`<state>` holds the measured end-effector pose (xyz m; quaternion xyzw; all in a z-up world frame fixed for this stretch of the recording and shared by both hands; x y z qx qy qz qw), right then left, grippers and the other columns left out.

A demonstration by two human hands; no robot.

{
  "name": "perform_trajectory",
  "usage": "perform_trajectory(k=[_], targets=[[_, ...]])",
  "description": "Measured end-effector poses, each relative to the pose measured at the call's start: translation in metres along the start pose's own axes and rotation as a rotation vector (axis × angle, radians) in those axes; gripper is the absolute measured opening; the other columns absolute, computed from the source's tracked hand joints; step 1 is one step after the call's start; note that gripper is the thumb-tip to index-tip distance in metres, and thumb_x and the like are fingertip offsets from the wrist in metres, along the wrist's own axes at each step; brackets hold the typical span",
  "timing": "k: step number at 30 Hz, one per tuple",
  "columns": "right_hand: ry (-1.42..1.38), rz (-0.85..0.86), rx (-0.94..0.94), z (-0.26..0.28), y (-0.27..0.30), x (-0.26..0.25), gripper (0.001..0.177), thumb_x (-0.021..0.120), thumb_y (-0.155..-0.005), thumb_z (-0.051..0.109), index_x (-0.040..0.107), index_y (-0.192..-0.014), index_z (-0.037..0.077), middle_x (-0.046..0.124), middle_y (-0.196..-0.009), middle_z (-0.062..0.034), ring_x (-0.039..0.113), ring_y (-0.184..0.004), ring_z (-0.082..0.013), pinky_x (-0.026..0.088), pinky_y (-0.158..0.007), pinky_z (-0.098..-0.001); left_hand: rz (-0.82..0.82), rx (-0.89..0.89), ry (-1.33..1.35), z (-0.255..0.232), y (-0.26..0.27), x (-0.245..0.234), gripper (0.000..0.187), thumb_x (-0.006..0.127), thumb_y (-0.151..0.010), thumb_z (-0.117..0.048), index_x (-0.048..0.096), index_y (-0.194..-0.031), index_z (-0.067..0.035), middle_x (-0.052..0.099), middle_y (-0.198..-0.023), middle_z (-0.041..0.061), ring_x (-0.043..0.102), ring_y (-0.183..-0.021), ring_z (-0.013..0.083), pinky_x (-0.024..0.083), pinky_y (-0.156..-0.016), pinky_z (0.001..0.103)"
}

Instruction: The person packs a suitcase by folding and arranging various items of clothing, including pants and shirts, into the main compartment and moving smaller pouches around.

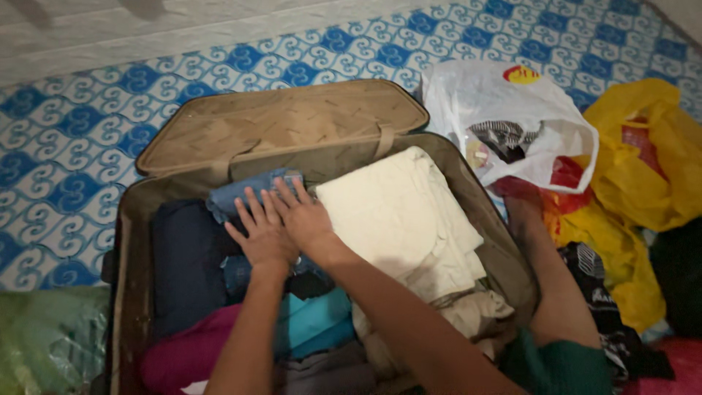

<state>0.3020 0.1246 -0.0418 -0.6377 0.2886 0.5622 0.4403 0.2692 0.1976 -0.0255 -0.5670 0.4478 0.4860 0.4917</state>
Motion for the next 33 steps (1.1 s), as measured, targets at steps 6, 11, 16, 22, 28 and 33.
perform_trajectory(k=[6, 11, 16, 22, 28, 33], targets=[[-0.158, 0.155, 0.074, 0.003, 0.001, -0.017, 0.065, 0.049, -0.101, 0.032, 0.031, -0.163, 0.022, 0.019, -0.172, -0.0030, 0.018, -0.158, -0.0358, 0.046, -0.105, -0.0589, 0.178, 0.038, 0.181, 0.005, 0.001, -0.012, 0.100, 0.059, -0.085, -0.052, 0.007, -0.161, -0.012, -0.008, -0.169, 0.014, -0.008, -0.155, 0.0411, 0.004, -0.115, 0.074], [-0.134, 0.378, 0.082, 0.002, 0.007, -0.039, 0.079, 0.057, -0.087, 0.034, 0.028, -0.159, 0.025, 0.010, -0.171, 0.0009, 0.012, -0.156, -0.0297, 0.038, -0.108, -0.0606, 0.139, 0.143, 0.211, 0.012, 0.009, -0.002, 0.090, 0.057, -0.089, -0.043, 0.015, -0.162, -0.011, -0.001, -0.170, 0.019, 0.002, -0.155, 0.0450, 0.014, -0.118, 0.067], [-0.118, 0.229, 0.105, 0.003, 0.004, -0.034, 0.057, 0.046, -0.101, 0.034, 0.037, -0.156, 0.026, 0.018, -0.170, 0.0021, 0.021, -0.156, -0.0284, 0.033, -0.109, -0.0705, 0.018, 0.145, 0.038, 0.013, 0.011, 0.017, 0.077, 0.054, -0.094, -0.033, 0.026, -0.162, -0.010, 0.013, -0.171, 0.021, 0.020, -0.154, 0.0448, 0.032, -0.115, 0.061], [-0.077, 0.083, 0.010, 0.000, 0.008, -0.026, 0.056, 0.046, -0.100, 0.034, 0.041, -0.155, 0.027, 0.025, -0.169, -0.0010, 0.028, -0.153, -0.0315, 0.034, -0.107, -0.0718, -0.007, 0.050, -0.071, 0.004, 0.000, 0.027, 0.071, 0.052, -0.099, -0.030, 0.027, -0.162, -0.013, 0.013, -0.172, 0.016, 0.023, -0.153, 0.0458, 0.035, -0.113, 0.060], [-0.027, 0.326, -0.180, -0.037, 0.006, -0.047, 0.065, 0.064, -0.089, 0.032, 0.043, -0.150, 0.030, 0.028, -0.166, 0.0033, 0.034, -0.148, -0.0267, 0.031, -0.110, -0.0720, 0.085, -0.008, -0.033, 0.003, -0.004, 0.020, 0.076, 0.052, -0.098, -0.032, 0.018, -0.164, -0.017, 0.004, -0.173, 0.011, 0.017, -0.152, 0.0469, 0.030, -0.116, 0.059], [0.033, 0.092, -0.311, -0.085, 0.025, -0.066, 0.066, 0.072, -0.068, 0.016, 0.061, -0.132, 0.025, 0.053, -0.148, -0.0070, 0.056, -0.129, -0.0287, 0.044, -0.104, -0.0543, 0.136, -0.050, -0.023, 0.005, -0.005, 0.020, 0.077, 0.052, -0.100, -0.034, 0.015, -0.165, -0.019, 0.001, -0.174, 0.009, 0.013, -0.154, 0.0459, 0.029, -0.118, 0.058]])
Point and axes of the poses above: each hand's wrist, its own y-axis away from the middle knuckle, its own x-axis out of the palm, z = x × y, the point moved 8 cm from there along -y, towards the middle knuckle
